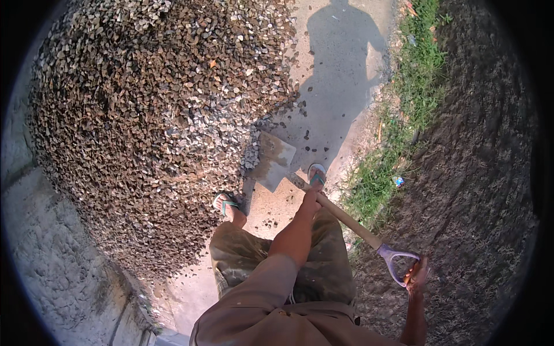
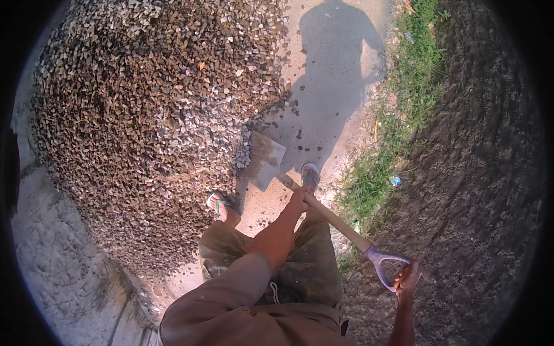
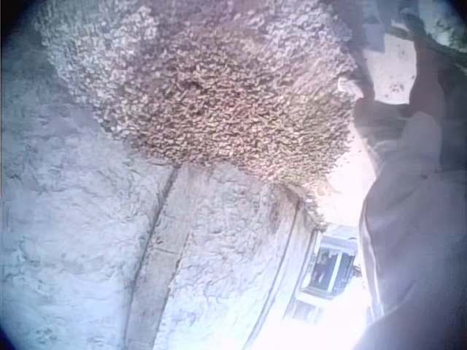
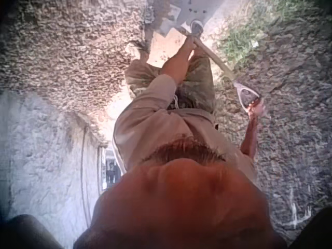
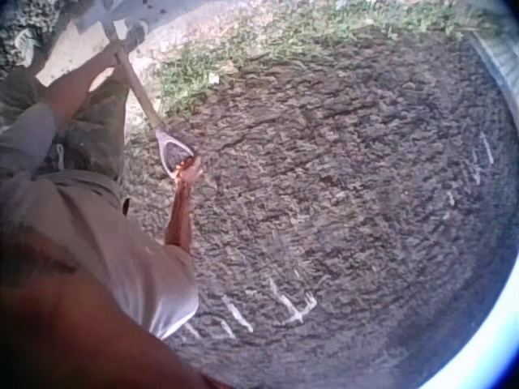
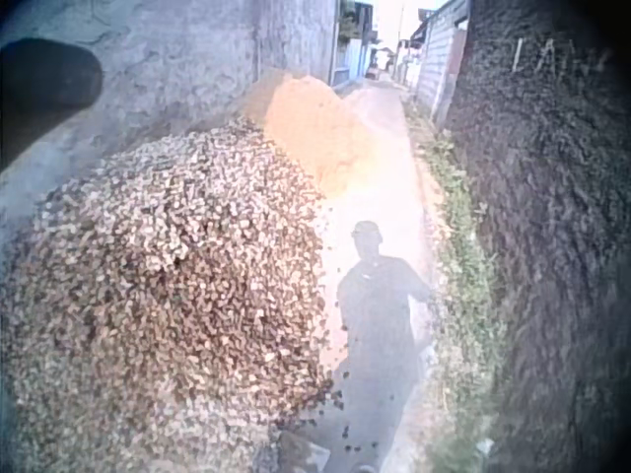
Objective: The person uses a shovel to move gravel from a pile on the ground into the bed of a parked truck. Another person is present nearby, also handling gravel.
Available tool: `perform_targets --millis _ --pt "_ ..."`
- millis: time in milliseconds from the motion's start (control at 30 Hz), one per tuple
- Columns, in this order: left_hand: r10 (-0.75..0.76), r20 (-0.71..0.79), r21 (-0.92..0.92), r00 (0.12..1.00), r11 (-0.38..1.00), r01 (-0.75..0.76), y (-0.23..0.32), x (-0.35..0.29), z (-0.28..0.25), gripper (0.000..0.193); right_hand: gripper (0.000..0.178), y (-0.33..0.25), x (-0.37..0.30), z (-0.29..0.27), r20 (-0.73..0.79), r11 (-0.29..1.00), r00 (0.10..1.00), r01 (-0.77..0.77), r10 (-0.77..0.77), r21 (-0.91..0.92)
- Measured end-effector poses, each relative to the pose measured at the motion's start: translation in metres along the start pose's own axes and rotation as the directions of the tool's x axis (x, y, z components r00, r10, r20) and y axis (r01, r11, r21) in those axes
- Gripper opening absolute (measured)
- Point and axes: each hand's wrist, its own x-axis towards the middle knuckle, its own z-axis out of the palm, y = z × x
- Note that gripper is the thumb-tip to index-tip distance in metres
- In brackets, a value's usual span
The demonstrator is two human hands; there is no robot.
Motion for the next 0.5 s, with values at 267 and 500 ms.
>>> perform_targets --millis 267,500 --pt "-0.067 0.047 0.029 0.997 0.997 0.066 0.025 -0.111 -0.024 0.019 0.034 0.01 -0.141 -0.011 0.015 0.952 0.953 0.303 -0.303 -0.034" --pt "0.059 0.106 0.096 0.993 0.993 -0.069 0.068 -0.208 -0.086 0.015 0.034 0.016 -0.264 -0.01 0.034 0.959 0.959 0.281 -0.28 -0.032"
